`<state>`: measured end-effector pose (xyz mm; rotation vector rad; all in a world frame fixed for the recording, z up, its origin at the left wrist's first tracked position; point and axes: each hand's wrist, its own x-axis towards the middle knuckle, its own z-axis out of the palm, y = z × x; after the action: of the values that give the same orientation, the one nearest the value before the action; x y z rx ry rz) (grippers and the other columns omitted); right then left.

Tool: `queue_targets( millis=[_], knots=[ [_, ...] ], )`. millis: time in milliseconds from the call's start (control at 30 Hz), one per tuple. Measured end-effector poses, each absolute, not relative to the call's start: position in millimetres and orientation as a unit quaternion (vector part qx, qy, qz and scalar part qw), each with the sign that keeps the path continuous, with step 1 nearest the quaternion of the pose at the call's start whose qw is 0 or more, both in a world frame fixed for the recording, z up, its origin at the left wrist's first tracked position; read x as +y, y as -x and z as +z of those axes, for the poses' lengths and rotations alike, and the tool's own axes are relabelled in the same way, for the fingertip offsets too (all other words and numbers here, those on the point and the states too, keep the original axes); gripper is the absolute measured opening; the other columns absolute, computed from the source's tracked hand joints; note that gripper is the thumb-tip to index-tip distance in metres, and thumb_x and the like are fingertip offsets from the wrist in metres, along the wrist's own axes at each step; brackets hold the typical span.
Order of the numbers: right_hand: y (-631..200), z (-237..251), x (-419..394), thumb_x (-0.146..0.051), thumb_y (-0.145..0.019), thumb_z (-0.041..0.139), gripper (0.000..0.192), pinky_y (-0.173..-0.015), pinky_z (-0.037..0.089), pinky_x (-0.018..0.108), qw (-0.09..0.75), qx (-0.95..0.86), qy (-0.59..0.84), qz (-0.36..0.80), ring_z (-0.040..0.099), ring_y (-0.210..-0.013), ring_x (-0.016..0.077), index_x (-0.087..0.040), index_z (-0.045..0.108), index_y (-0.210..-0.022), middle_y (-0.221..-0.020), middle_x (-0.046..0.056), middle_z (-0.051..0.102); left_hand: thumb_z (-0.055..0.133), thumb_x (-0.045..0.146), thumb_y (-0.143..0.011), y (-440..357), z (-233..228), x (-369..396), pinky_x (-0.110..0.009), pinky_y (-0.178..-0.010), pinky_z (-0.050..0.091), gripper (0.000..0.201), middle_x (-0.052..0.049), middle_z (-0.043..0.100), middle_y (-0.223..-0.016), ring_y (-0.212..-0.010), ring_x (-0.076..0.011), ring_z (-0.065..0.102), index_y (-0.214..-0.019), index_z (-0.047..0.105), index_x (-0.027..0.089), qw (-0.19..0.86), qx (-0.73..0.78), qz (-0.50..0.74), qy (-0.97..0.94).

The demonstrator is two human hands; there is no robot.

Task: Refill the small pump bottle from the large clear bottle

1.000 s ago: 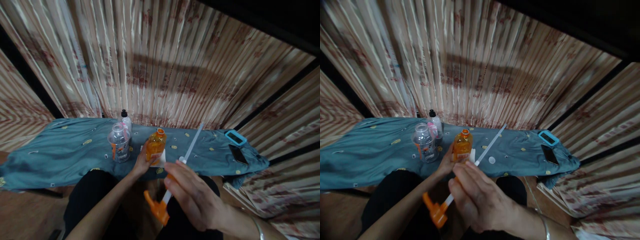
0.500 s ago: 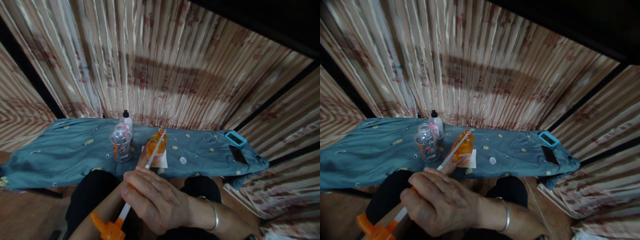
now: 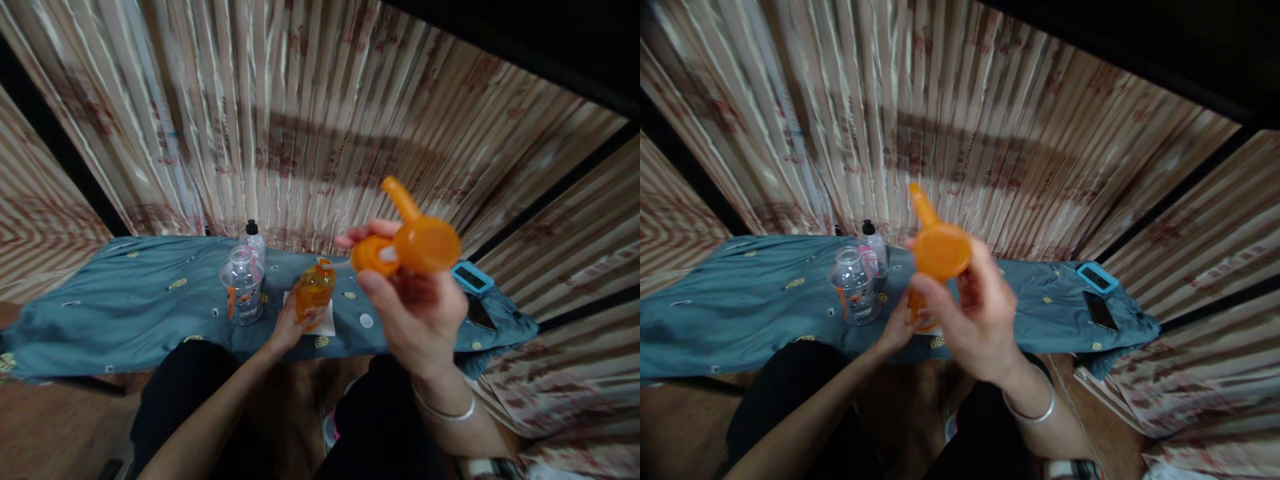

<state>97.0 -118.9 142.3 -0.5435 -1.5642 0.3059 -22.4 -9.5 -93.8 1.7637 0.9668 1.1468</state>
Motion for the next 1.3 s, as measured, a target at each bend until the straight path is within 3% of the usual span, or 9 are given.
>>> queue_targets(
  millis=[133, 300, 433, 600, 1100, 1300],
  knots=[
    [-140.9, 154.6, -71.9, -0.017, -0.096, 0.070, 0.021, -0.102, 0.055, 0.028, 0.694, -0.635, 0.248, 0.231, 0.068, -0.111, 0.0186, -0.018, 0.068, -0.117, -0.113, 0.003, 0.069, 0.072, 0.038, -0.082, 24.6, -98.3, -6.4, -0.052, -0.122, 0.037, 0.083, -0.015, 0.055, -0.149, -0.141, -0.0325, 0.052, -0.152, 0.033, 0.019, 0.421, 0.384, 0.445, -0.691],
    [-172.9, 122.9, -21.1, -0.045, -0.078, 0.089, 0.048, -0.085, 0.060, 0.028, 0.661, -0.581, 0.331, 0.341, 0.072, -0.091, 0.0182, -0.016, 0.066, -0.108, -0.098, 0.004, 0.073, 0.073, 0.033, -0.082, 26.0, -99.6, -5.9, -0.051, -0.122, 0.036, 0.082, -0.014, 0.058, -0.146, -0.138, -0.0312, 0.054, -0.153, 0.034, 0.021, 0.419, 0.377, 0.455, -0.690],
    [-168.8, 88.2, -7.5, -0.056, -0.073, 0.088, 0.059, -0.089, 0.054, 0.021, 0.568, -0.605, 0.398, 0.392, 0.070, -0.096, 0.0132, -0.016, 0.068, -0.111, -0.103, 0.004, 0.073, 0.074, 0.036, -0.081, 26.7, -100.0, -6.1, -0.053, -0.123, 0.035, 0.083, -0.014, 0.058, -0.147, -0.140, -0.0328, 0.052, -0.153, 0.035, 0.022, 0.416, 0.371, 0.457, -0.693],
    [-159.3, 62.5, -2.6, -0.065, -0.077, 0.081, 0.061, -0.095, 0.052, 0.025, 0.480, -0.655, 0.406, 0.420, 0.067, -0.105, 0.0174, -0.014, 0.066, -0.108, -0.112, 0.008, 0.070, 0.074, 0.033, -0.081, 27.5, -99.9, -7.2, -0.056, -0.122, 0.034, 0.084, -0.017, 0.057, -0.147, -0.139, -0.0341, 0.053, -0.154, 0.034, 0.020, 0.432, 0.377, 0.448, -0.686],
    [-163.2, 41.5, -8.6, -0.052, -0.091, 0.071, 0.047, -0.107, 0.047, 0.037, 0.464, -0.689, 0.411, 0.376, 0.063, -0.118, 0.0238, -0.015, 0.063, -0.120, -0.127, 0.012, 0.065, 0.073, 0.031, -0.081, 25.1, -89.6, -12.4, -0.054, -0.120, 0.037, 0.077, -0.016, 0.059, -0.143, -0.138, -0.0336, 0.054, -0.149, 0.039, 0.020, 0.445, 0.388, 0.443, -0.675],
    [-169.4, 52.1, -7.9, -0.047, -0.096, 0.066, 0.042, -0.104, 0.046, 0.040, 0.409, -0.745, 0.412, 0.328, 0.063, -0.117, 0.0261, -0.014, 0.064, -0.121, -0.123, 0.011, 0.066, 0.072, 0.034, -0.082, 26.1, -90.8, -12.0, -0.053, -0.122, 0.036, 0.076, -0.016, 0.054, -0.149, -0.141, -0.0331, 0.051, -0.148, 0.039, 0.019, 0.440, 0.375, 0.442, -0.686]
  ],
)
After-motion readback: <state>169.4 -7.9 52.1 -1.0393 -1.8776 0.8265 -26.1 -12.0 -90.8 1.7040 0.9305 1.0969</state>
